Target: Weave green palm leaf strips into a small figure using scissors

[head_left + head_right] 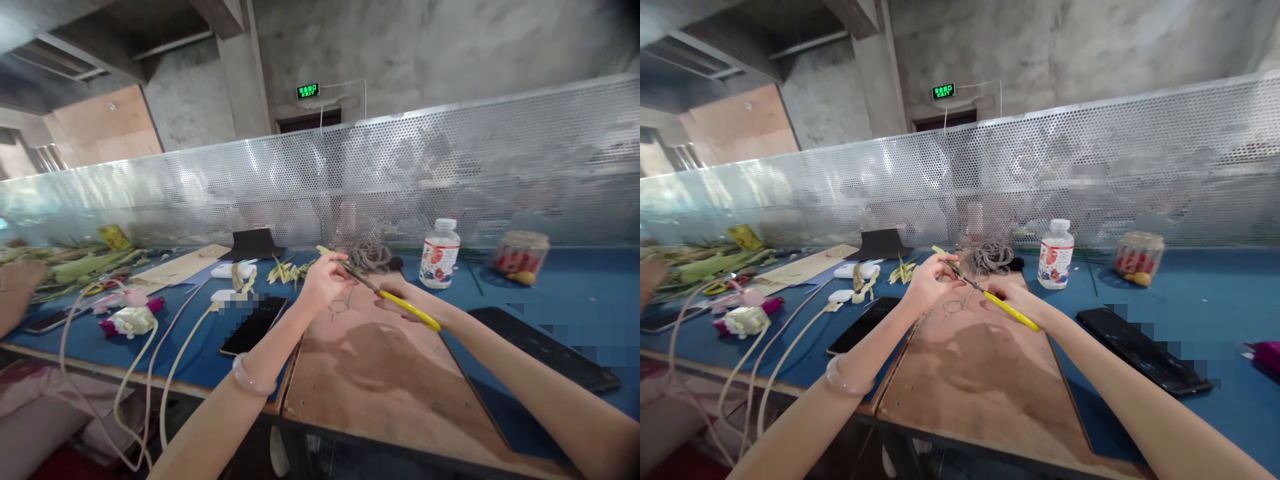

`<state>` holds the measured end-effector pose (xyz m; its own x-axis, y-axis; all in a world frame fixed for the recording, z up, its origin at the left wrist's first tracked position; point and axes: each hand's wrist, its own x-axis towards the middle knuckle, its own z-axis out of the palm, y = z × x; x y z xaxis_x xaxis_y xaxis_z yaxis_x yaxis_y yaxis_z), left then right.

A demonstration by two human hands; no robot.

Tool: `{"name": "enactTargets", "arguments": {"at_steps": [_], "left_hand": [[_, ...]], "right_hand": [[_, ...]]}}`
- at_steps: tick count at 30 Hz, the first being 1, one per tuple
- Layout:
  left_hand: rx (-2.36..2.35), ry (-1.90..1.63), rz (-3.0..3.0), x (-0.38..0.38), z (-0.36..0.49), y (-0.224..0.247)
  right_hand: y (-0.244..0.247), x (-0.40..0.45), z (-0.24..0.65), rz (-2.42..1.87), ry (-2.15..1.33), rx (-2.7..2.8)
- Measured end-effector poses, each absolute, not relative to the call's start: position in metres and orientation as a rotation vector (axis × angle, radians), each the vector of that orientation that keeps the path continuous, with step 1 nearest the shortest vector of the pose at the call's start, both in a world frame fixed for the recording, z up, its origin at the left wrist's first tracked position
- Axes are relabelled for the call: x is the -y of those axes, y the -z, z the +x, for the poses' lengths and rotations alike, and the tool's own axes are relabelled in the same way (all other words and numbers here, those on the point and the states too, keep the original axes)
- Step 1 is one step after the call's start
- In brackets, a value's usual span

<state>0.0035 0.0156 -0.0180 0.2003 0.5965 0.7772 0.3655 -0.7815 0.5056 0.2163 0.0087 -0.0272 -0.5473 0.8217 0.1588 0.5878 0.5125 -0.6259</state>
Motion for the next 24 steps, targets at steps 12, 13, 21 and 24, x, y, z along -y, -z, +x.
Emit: {"name": "enactTargets", "arguments": {"at_steps": [12, 13, 21, 24], "left_hand": [[-0.88, -1.64, 2.219, -0.018, 0.005, 0.021], [-0.868, -1.638, 2.212, -0.018, 0.006, 0.021], [-0.91, -1.631, 2.202, -0.015, 0.006, 0.017], [-0.943, -1.615, 2.198, -0.014, 0.006, 0.016]], "right_hand": [[0.03, -0.012, 0.213, -1.144, -0.755, 2.31], [0.032, -0.014, 0.213, -1.138, -0.746, 2.308], [0.029, -0.01, 0.212, -1.164, -0.651, 2.314], [0.025, -0.005, 0.211, -1.166, -0.666, 2.313]]}}
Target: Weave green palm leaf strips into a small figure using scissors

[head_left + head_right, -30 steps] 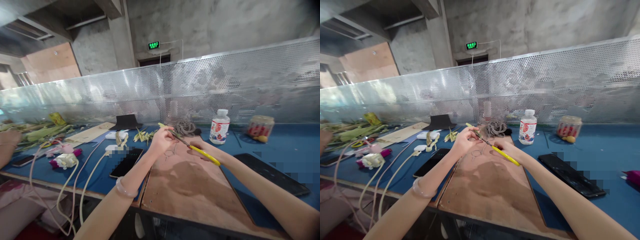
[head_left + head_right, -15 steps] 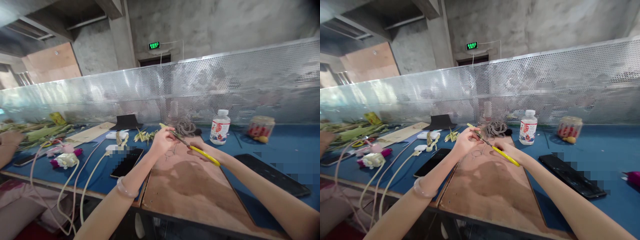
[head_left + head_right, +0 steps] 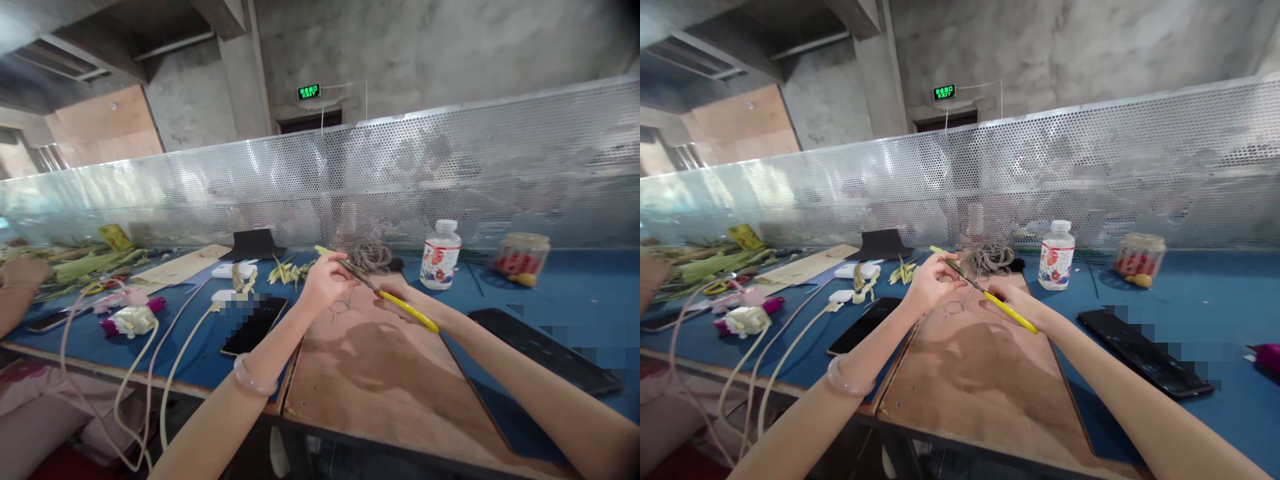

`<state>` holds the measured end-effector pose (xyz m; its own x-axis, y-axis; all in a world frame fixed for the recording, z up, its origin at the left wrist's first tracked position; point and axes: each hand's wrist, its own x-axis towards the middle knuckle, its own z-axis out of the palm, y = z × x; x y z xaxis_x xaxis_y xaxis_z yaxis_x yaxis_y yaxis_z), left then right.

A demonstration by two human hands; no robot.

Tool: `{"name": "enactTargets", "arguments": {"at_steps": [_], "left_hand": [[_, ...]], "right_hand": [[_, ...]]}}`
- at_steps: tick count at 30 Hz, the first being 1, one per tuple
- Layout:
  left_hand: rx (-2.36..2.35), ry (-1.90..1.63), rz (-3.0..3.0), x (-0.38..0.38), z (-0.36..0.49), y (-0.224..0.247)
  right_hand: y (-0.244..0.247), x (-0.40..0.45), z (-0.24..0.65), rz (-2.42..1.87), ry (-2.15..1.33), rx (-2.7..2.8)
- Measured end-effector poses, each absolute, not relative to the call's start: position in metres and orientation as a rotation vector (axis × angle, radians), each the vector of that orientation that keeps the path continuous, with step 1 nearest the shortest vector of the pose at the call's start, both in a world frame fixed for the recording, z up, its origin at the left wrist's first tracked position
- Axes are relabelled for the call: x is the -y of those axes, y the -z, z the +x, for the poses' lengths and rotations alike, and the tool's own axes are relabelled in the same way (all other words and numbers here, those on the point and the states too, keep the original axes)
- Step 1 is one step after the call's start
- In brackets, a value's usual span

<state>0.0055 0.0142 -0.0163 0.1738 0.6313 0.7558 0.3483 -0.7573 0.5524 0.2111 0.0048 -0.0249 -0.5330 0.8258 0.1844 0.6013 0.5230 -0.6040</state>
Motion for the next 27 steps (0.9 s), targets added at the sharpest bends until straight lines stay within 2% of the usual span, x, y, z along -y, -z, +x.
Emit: {"name": "enactTargets", "arguments": {"at_steps": [17, 27], "left_hand": [[-0.998, -1.619, 2.28, -0.013, 0.006, 0.017], [-0.969, -1.636, 2.23, -0.017, 0.006, 0.018]], "right_hand": [[0.029, -0.002, 0.208, -1.182, -0.716, 2.252], [0.033, -0.011, 0.207, -1.112, -0.582, 2.304]]}}
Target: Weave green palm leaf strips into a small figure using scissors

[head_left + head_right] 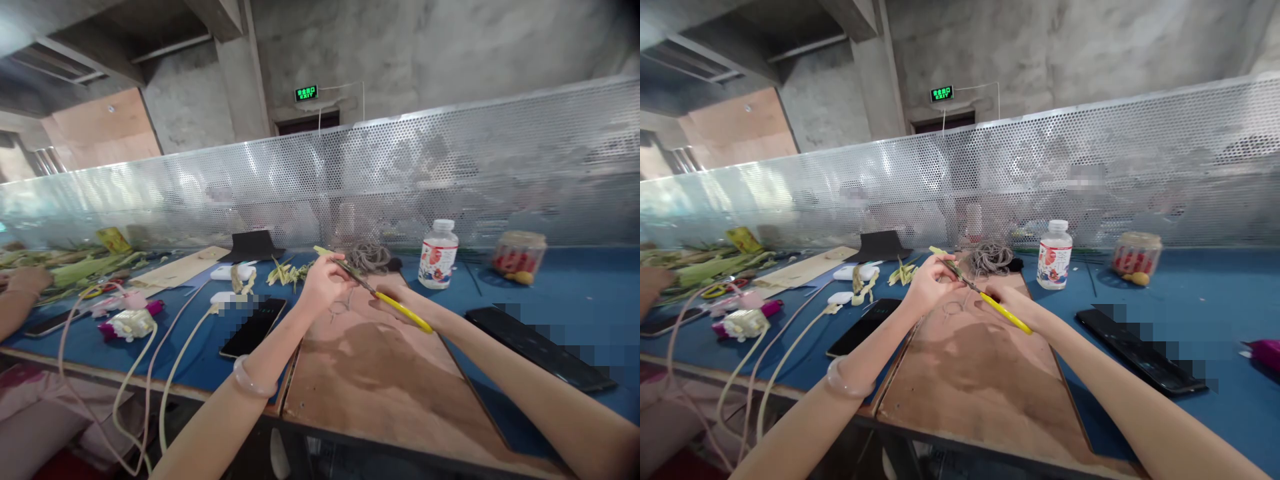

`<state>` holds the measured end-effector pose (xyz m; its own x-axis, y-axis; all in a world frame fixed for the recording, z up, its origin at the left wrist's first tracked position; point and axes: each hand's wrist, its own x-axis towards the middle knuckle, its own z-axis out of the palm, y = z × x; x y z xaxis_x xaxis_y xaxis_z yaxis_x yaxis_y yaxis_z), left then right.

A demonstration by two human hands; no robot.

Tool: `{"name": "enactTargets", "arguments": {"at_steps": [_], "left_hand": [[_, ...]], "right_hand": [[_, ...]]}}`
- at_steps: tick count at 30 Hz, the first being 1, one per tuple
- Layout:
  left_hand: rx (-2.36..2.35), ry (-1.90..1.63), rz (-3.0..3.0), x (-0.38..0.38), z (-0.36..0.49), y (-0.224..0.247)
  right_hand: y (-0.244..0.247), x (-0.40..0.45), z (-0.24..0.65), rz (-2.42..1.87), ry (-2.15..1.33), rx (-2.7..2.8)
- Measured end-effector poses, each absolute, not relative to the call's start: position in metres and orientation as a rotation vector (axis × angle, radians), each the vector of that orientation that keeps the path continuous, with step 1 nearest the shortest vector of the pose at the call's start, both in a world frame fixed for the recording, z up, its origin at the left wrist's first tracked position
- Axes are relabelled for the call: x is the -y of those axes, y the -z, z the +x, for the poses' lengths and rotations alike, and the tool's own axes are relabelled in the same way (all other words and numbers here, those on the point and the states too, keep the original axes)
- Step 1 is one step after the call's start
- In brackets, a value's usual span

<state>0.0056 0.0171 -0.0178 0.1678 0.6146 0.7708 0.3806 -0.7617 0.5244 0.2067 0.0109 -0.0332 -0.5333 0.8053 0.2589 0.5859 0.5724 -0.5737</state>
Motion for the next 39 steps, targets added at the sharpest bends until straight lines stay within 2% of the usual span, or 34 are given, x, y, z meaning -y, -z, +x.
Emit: {"name": "enactTargets", "arguments": {"at_steps": [6, 39], "left_hand": [[-0.966, -1.625, 2.28, -0.017, 0.007, 0.021], [-0.956, -1.569, 2.285, -0.017, 0.008, 0.021]], "right_hand": [[0.027, 0.004, 0.205, -1.238, -0.81, 2.227], [0.031, -0.001, 0.205, -1.277, -0.92, 2.188]]}}
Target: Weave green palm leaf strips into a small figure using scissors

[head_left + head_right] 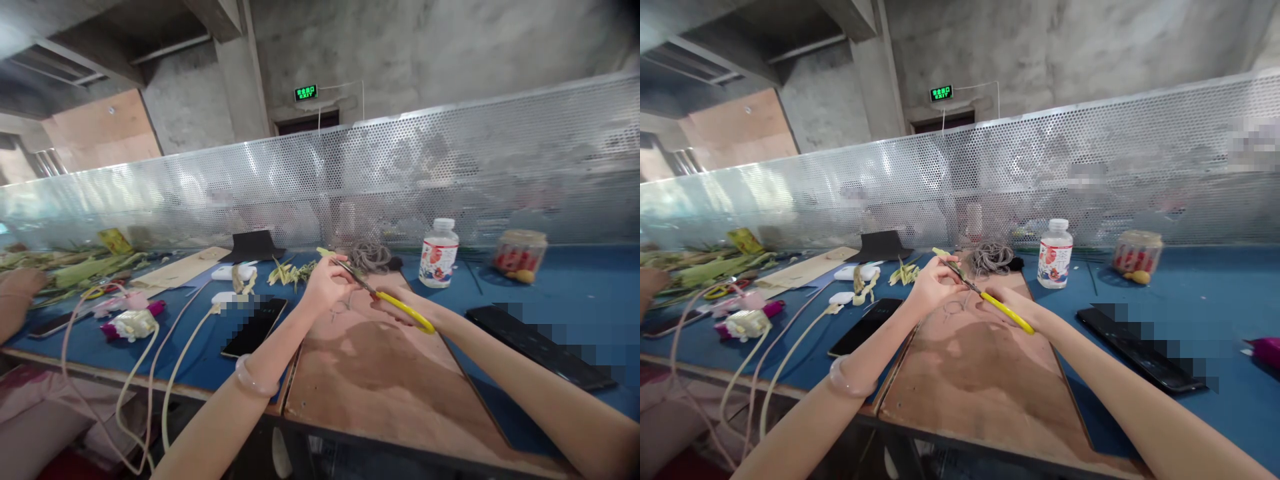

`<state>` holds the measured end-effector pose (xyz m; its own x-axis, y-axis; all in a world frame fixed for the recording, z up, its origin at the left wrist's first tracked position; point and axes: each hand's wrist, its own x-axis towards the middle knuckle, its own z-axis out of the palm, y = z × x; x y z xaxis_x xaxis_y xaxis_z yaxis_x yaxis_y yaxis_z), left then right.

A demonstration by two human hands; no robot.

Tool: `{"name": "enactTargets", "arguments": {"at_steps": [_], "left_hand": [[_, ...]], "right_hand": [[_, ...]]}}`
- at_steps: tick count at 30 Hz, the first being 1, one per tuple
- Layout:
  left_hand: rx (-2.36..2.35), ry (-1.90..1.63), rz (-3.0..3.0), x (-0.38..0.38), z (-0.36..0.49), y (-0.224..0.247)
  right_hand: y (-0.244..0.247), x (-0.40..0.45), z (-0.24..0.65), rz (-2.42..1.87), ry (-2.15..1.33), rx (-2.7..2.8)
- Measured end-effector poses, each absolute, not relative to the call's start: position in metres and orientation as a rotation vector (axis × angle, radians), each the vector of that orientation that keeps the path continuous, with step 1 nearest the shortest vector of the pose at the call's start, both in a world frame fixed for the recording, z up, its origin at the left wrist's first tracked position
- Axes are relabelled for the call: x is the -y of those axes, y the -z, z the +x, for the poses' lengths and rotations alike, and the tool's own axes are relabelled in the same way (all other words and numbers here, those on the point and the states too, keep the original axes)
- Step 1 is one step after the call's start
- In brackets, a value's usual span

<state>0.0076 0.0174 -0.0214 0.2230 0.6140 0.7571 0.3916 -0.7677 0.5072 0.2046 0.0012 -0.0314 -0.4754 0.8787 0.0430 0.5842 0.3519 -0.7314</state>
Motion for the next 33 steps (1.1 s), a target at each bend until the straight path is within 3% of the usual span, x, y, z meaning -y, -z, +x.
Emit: {"name": "enactTargets", "arguments": {"at_steps": [10, 33], "left_hand": [[-0.921, -1.565, 2.102, -0.016, 0.006, 0.017], [-0.881, -1.52, 2.251, -0.016, 0.007, 0.02]], "right_hand": [[0.034, 0.001, 0.209, -1.164, -1.262, 2.056], [0.037, -0.004, 0.215, -1.194, -1.186, 2.106]]}}
